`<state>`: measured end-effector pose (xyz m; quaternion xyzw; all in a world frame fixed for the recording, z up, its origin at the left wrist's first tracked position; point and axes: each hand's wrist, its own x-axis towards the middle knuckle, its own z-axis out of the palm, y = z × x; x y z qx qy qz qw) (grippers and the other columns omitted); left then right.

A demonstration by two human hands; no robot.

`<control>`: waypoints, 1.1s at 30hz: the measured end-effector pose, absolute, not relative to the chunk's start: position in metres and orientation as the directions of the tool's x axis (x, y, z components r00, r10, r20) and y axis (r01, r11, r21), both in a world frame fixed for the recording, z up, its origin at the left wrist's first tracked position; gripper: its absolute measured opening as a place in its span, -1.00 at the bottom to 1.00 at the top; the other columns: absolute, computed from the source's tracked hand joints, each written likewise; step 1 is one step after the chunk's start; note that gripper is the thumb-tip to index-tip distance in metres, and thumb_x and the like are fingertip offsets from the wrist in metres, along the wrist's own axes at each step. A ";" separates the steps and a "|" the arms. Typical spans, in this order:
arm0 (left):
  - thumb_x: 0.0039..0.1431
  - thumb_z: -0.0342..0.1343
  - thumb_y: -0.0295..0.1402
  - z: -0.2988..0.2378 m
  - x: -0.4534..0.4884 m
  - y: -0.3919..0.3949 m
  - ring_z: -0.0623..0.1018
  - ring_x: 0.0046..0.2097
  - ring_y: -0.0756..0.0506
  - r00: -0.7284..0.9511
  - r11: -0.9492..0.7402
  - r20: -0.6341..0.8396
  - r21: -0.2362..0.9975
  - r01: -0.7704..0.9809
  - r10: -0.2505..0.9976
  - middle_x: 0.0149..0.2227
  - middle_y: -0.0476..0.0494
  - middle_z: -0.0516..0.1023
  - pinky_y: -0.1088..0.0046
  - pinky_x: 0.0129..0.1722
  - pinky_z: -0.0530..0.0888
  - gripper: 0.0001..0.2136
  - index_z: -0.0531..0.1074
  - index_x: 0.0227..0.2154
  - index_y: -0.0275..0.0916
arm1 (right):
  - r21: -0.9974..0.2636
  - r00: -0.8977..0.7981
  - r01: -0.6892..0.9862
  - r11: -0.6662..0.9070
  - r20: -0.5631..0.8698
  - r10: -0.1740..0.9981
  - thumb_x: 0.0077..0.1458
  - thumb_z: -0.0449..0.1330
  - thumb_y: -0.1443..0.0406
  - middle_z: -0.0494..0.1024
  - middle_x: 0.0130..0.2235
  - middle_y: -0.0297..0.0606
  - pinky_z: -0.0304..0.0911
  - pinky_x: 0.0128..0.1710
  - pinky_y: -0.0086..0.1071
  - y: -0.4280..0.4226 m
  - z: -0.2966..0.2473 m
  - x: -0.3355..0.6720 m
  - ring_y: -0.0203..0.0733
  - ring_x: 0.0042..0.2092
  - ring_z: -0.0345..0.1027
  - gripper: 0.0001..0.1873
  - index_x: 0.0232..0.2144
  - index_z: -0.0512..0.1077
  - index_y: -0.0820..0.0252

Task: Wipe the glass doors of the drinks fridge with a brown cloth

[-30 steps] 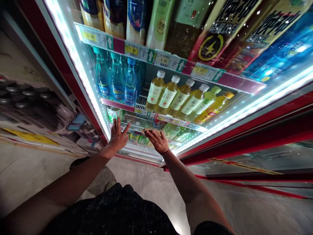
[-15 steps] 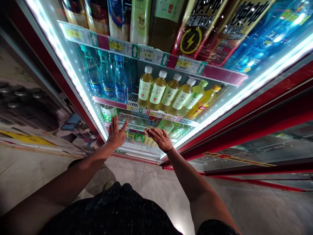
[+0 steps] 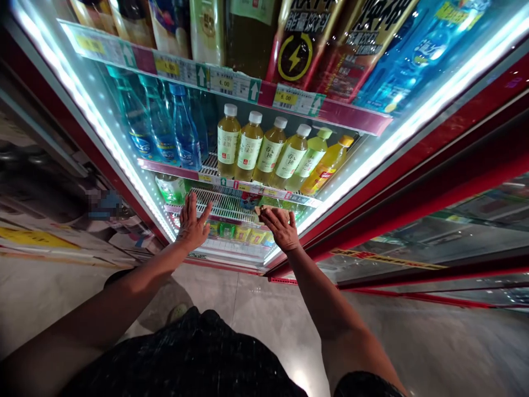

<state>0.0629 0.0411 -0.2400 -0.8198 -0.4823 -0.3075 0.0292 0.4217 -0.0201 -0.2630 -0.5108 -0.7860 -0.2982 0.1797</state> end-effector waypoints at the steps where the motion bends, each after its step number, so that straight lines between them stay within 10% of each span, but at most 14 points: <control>1: 0.13 0.17 -0.59 -0.241 0.065 0.041 -0.32 0.50 -0.50 0.350 -0.535 0.527 0.251 0.807 0.775 0.45 -0.04 -0.79 -0.27 0.39 0.05 -0.03 -0.21 0.45 0.18 | 0.292 -0.407 0.913 0.285 0.599 0.689 0.30 0.02 0.47 0.49 0.27 -0.36 -0.63 0.48 0.01 -0.022 -0.264 0.425 -0.15 0.37 0.19 -0.34 0.34 0.29 -0.18; 7: 0.13 0.18 -0.56 -0.246 0.068 0.043 -0.36 0.49 -0.53 0.354 -0.527 0.503 0.255 0.811 0.788 0.45 -0.03 -0.80 -0.31 0.37 0.04 -0.03 -0.21 0.45 0.18 | 0.299 -0.507 0.862 0.410 0.499 0.703 0.30 0.03 0.44 0.51 0.25 -0.40 -0.36 0.49 -0.06 -0.038 -0.277 0.451 -0.22 0.36 0.19 -0.36 0.33 0.30 -0.19; 33: 0.05 0.25 -0.53 -0.247 0.103 0.032 -0.38 0.48 -0.57 0.365 -0.557 0.524 0.269 0.786 0.769 0.47 -0.15 -0.76 -0.37 0.37 -0.04 0.05 -0.25 0.47 0.09 | 0.147 -0.137 0.988 0.052 0.662 0.737 0.14 0.06 0.48 0.25 0.42 -0.25 -0.33 0.43 0.34 -0.064 -0.285 0.523 0.11 0.47 -0.08 -0.28 0.30 0.37 -0.12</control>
